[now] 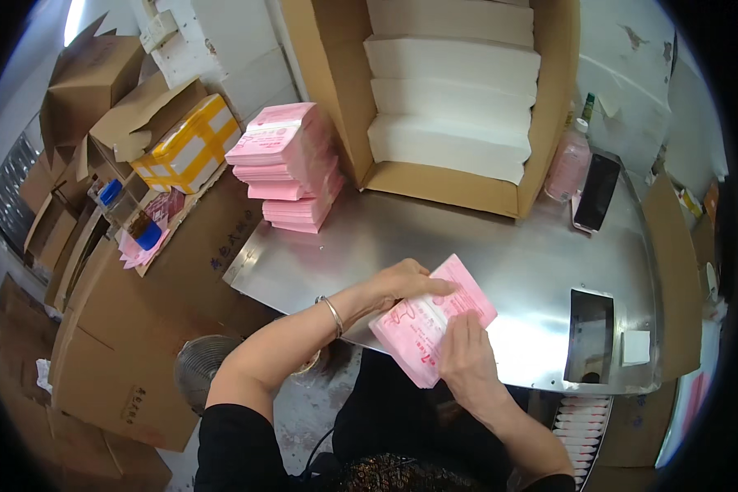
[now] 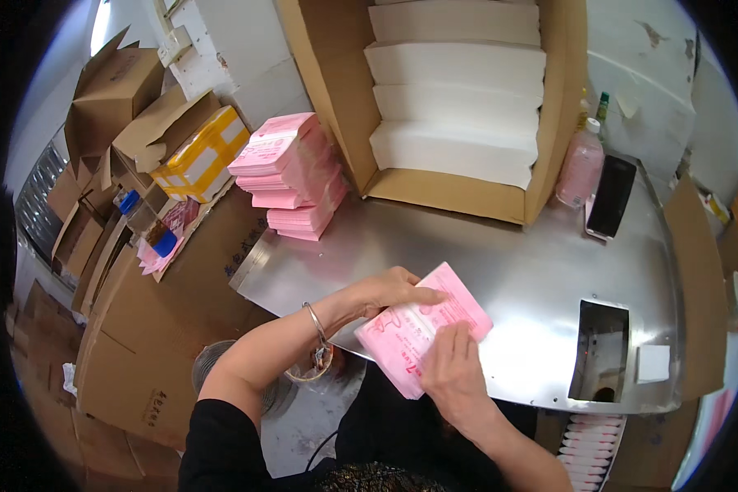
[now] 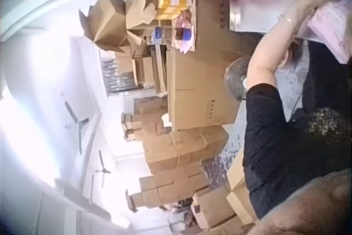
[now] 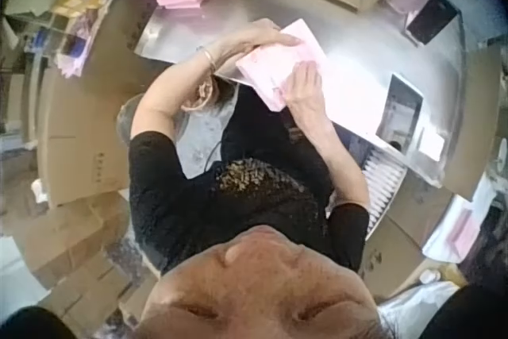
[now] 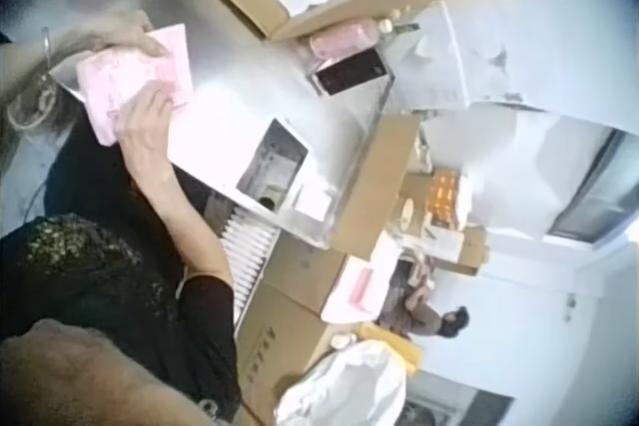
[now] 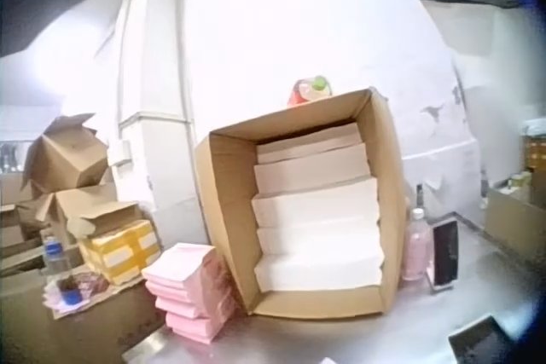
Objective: Packaging pink packets into white boxes using a mechanical sealer or dispenser.
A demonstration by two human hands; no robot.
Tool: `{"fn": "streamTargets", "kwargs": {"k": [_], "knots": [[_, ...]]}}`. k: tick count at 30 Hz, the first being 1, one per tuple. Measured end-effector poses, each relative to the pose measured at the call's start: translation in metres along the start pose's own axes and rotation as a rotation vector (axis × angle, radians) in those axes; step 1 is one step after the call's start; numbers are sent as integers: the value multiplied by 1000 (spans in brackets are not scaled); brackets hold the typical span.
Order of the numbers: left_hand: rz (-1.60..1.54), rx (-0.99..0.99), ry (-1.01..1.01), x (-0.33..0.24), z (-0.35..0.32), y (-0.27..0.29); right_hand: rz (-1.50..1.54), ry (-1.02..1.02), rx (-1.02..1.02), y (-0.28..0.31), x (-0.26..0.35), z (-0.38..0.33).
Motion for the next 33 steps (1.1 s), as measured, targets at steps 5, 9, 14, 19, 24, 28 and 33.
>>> {"fn": "streamTargets", "kwargs": {"k": [5,9,14,19,24,28,33], "knots": [[-371,92,-13,2,-11,-14,-214,141,17,8,0,7],[-460,58,-17,20,-14,-12,349,95,-9,14,-18,8],[-1038,-80,-195,59,-21,23,843,-108,-81,11,4,-28],[-619,-273,-111,67,-23,51,1025,-31,181,-1,70,-44],[931,-713,-923,43,-101,0,1433,-527,445,-12,52,-31],[545,-435,-795,97,-170,-66,2073,-813,750,-33,65,-33],[389,-794,-667,140,-176,-70,2794,-1242,908,-49,91,-36]]}}
Point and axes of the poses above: each hand's wrist, its own z-axis towards the middle knuckle, its own y-axis out of the back of the hand, x = y × z, the point moved 1 cm from there along z, towards the middle knuckle, and after that the axes turned 8 degrees about -y, right-handed, at the moved point
